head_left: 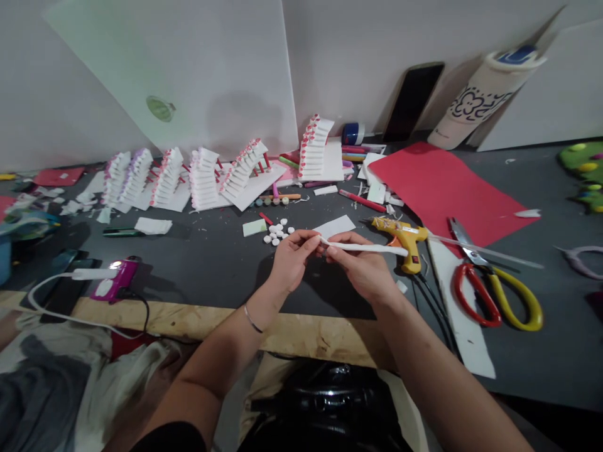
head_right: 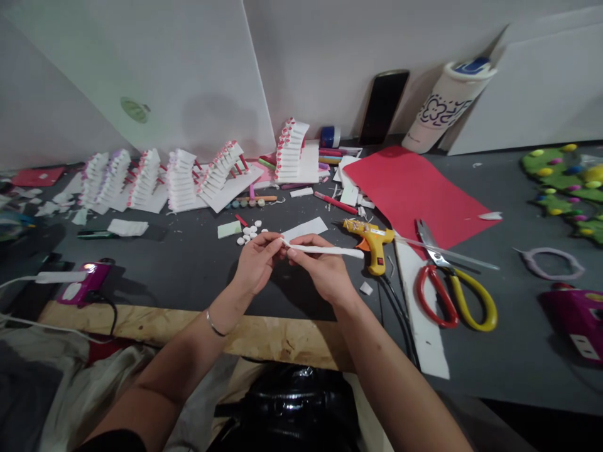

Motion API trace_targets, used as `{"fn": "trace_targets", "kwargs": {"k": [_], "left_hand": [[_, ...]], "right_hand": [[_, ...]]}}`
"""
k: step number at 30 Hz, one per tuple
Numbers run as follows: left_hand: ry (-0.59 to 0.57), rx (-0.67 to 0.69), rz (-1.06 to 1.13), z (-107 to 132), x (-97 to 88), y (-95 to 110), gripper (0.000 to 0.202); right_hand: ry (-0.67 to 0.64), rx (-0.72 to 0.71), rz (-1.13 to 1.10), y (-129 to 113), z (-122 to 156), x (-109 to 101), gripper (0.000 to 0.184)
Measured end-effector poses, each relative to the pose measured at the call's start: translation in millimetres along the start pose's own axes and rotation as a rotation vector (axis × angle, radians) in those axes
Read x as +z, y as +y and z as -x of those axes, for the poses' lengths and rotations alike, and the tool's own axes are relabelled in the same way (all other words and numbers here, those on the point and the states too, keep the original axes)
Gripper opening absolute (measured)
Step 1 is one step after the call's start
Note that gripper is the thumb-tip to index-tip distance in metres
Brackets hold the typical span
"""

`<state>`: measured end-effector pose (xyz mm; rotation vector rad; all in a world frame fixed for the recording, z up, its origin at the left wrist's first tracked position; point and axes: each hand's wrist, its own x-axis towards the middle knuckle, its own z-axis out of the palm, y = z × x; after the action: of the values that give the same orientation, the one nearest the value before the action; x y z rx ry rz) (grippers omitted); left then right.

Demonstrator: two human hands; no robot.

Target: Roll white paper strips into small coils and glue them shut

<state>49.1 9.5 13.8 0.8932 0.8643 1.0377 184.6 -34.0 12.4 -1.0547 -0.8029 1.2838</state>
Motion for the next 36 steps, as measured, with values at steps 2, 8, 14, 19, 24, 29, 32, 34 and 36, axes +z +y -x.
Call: {"fn": "trace_targets", "kwargs": {"k": [2, 8, 14, 19, 24, 29, 32, 34, 36], "left_hand": [[0.006, 0.019, -0.018, 0, -0.1, -1, 0.033], [0.031, 0.239, -0.241, 6, -0.5, -5, 0.024], [0.066, 0.486, -0.472, 7, -2.7, -4, 0.019], [0.017, 0.510, -0.531, 7, -4.5, -3, 0.019], [-0.035, 0.561, -0.647, 12, -3.2, 4, 0.020], [-0.059, 0.371, -0.480, 7, -4.9, 4, 0.020], [-0.090, 0.286, -0.425, 5, -5.4, 3, 0.024], [-0.074, 0.328, -0.492, 7, -4.9, 3, 0.023], [-0.038, 0.403, -0.576, 10, -4.1, 2, 0.020]], "right_hand": [[0.055, -0.065, 0.056, 0, 1, 1, 0.025], [0.175, -0.199, 0.187, -1, 7, 10, 0.021], [0.170, -0.210, 0.183, 0, 11, 14, 0.016], [0.174, -0.199, 0.161, 3, 10, 12, 0.015], [0.215, -0.209, 0.153, 0, 8, 14, 0.018], [0.197, -0.189, 0.168, -4, 7, 12, 0.021], [0.177, -0.190, 0.170, -3, 7, 10, 0.020], [0.166, -0.194, 0.166, -3, 8, 10, 0.019], [0.173, -0.197, 0.170, -2, 8, 11, 0.018]]}}
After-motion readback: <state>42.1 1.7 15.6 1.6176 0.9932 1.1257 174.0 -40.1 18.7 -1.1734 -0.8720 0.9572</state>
